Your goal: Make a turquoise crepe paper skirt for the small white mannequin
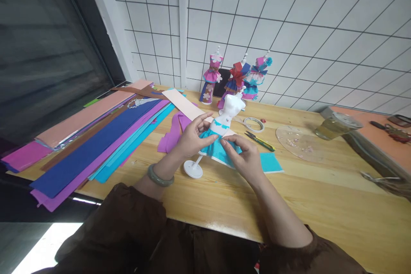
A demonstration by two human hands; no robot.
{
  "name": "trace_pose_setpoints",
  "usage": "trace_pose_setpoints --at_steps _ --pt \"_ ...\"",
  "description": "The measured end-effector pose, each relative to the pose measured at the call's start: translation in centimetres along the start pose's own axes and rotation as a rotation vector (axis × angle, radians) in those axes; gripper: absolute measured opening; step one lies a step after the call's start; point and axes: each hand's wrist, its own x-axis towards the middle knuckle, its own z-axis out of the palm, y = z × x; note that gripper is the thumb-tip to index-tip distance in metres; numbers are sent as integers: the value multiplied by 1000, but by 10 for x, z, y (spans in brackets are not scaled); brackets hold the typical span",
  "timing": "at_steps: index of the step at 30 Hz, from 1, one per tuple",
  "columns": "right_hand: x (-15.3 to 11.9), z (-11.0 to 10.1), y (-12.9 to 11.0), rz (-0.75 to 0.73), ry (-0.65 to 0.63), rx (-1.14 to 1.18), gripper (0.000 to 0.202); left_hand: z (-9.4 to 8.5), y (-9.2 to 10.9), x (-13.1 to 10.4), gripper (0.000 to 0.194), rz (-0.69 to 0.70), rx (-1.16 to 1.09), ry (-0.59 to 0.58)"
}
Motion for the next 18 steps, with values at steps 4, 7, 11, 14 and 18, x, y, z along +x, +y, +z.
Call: trace_pose_setpoints --at_steps 4,7,11,14,18 --pt "0 0 1 -50 -2 -4 10 2 2 0 65 6 -17 3" --pt "0 0 2 -76 -3 0 8 3 3 -1 64 13 -11 6" --pt "0 -1 1 -95 -13 12 8 3 3 -1 63 22 -13 7" --pt "0 -1 0 -89 -16 18 9 3 2 -1 63 22 -19 9" --pt "0 0 3 -17 19 23 9 3 1 -1 63 32 -52 -2"
